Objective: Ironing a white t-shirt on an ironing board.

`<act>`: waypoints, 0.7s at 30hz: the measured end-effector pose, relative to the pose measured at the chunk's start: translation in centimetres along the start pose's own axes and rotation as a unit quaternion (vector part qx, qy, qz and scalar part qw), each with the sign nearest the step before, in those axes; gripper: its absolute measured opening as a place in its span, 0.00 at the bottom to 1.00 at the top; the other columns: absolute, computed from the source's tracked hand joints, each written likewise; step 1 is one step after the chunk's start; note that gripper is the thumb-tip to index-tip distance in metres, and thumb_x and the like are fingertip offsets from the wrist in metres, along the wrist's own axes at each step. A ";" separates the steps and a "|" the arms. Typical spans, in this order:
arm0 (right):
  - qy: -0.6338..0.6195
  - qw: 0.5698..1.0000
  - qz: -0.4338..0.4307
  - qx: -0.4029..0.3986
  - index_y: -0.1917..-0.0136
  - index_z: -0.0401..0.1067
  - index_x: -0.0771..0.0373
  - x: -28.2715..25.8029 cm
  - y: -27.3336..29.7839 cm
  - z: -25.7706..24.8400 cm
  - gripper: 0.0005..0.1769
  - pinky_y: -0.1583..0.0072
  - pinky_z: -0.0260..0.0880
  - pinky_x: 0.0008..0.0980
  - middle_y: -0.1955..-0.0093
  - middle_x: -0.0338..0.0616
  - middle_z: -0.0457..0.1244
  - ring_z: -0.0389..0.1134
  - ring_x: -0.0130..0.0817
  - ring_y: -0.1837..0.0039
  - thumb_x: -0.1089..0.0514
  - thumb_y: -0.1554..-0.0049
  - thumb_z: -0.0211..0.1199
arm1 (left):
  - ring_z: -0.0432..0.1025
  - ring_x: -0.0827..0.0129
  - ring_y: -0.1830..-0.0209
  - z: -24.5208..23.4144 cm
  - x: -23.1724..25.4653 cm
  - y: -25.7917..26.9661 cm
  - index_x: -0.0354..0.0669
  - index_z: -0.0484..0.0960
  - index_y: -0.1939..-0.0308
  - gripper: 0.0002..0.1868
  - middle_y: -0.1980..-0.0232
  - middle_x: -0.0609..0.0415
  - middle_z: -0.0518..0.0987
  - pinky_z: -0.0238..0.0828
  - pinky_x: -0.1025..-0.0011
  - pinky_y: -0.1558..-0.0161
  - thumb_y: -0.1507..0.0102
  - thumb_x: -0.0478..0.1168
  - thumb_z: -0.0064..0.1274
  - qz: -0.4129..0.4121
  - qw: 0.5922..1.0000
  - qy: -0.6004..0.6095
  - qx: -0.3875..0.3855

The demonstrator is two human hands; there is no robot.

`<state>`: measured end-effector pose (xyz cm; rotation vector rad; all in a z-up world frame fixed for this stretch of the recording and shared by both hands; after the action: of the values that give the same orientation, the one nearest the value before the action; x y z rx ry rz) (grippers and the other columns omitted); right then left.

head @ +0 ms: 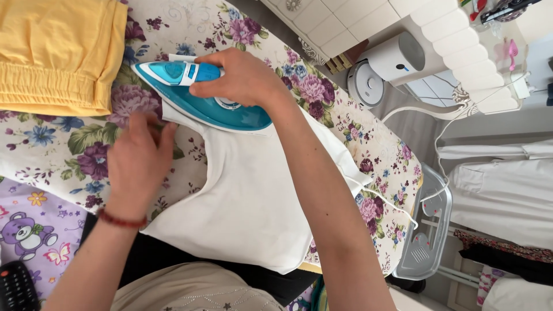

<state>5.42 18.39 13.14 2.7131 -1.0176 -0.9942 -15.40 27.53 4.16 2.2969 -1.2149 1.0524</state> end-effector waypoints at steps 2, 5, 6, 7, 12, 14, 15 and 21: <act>-0.002 1.000 0.017 0.005 0.37 0.79 0.48 -1.1 0.3 -0.5 0.37 0.59 0.72 0.27 0.58 0.35 0.74 0.73 0.22 0.65 0.34 0.57 0.73 | 0.77 0.46 0.66 -0.6 -0.1 -1.3 0.42 0.79 0.51 0.14 0.60 0.47 0.82 0.73 0.51 0.68 0.33 0.46 0.59 0.018 0.999 -0.025 0.023; -0.013 0.997 0.069 -0.023 0.37 0.78 0.47 -2.5 1.0 -1.1 0.37 0.65 0.67 0.30 0.64 0.35 0.72 0.67 0.27 0.72 0.36 0.58 0.70 | 0.77 0.48 0.67 -0.2 -1.0 -2.4 0.46 0.81 0.52 0.12 0.56 0.49 0.81 0.73 0.53 0.69 0.35 0.47 0.61 0.064 0.992 -0.106 0.025; -0.020 0.996 0.079 -0.036 0.36 0.78 0.47 -2.7 1.1 -1.1 0.37 0.66 0.65 0.30 0.66 0.37 0.70 0.64 0.26 0.73 0.36 0.58 0.70 | 0.77 0.50 0.67 -0.3 -1.3 -2.7 0.49 0.82 0.53 0.10 0.56 0.51 0.80 0.72 0.55 0.69 0.33 0.47 0.61 0.075 0.990 -0.119 0.021; -0.027 0.994 0.089 -0.049 0.35 0.78 0.47 -2.8 1.1 -1.2 0.37 0.67 0.62 0.31 0.69 0.39 0.68 0.62 0.26 0.74 0.37 0.58 0.70 | 0.77 0.52 0.67 -0.4 -1.7 -2.9 0.51 0.83 0.54 0.08 0.56 0.53 0.80 0.72 0.56 0.69 0.32 0.47 0.60 0.085 0.987 -0.132 0.018; -0.018 0.995 0.069 -0.064 0.33 0.75 0.49 -2.6 0.8 -0.7 0.41 0.68 0.64 0.29 0.69 0.35 0.68 0.63 0.24 0.74 0.37 0.59 0.71 | 0.76 0.53 0.66 -0.6 -2.7 -2.8 0.54 0.84 0.54 0.07 0.57 0.55 0.79 0.71 0.57 0.68 0.31 0.49 0.59 0.094 0.986 -0.139 0.017; -0.010 0.996 0.054 -0.071 0.33 0.74 0.50 -2.9 0.6 -0.6 0.42 0.68 0.64 0.30 0.68 0.33 0.68 0.63 0.24 0.74 0.37 0.60 0.71 | 0.76 0.53 0.66 -0.5 -2.5 -2.4 0.54 0.84 0.54 0.07 0.57 0.56 0.79 0.72 0.58 0.68 0.30 0.49 0.59 0.096 0.985 -0.142 0.024; -0.005 0.996 0.056 -0.074 0.33 0.74 0.50 -3.0 0.5 -0.6 0.41 0.68 0.64 0.30 0.68 0.34 0.68 0.63 0.25 0.75 0.37 0.59 0.71 | 0.76 0.54 0.67 -0.5 -2.2 -2.0 0.53 0.84 0.55 0.07 0.57 0.56 0.79 0.71 0.58 0.69 0.30 0.49 0.59 0.093 0.983 -0.155 0.038; -0.005 0.996 0.048 -0.073 0.34 0.75 0.52 -2.6 0.3 -0.2 0.41 0.68 0.65 0.30 0.69 0.34 0.68 0.63 0.26 0.75 0.37 0.59 0.71 | 0.76 0.52 0.73 0.8 2.3 2.8 0.46 0.81 0.65 0.17 0.66 0.50 0.80 0.71 0.56 0.73 0.33 0.55 0.57 0.070 0.992 -0.102 -0.020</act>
<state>3.92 19.76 14.83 2.5200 -1.0224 -1.0238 -16.52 24.11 5.19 2.3631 -1.4822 0.8441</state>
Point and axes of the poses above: each hand's wrist, its own y-axis away from the middle knuckle, its own z-axis out of the palm, x = y × z, the point moved 3 cm from there along -y, towards the middle knuckle
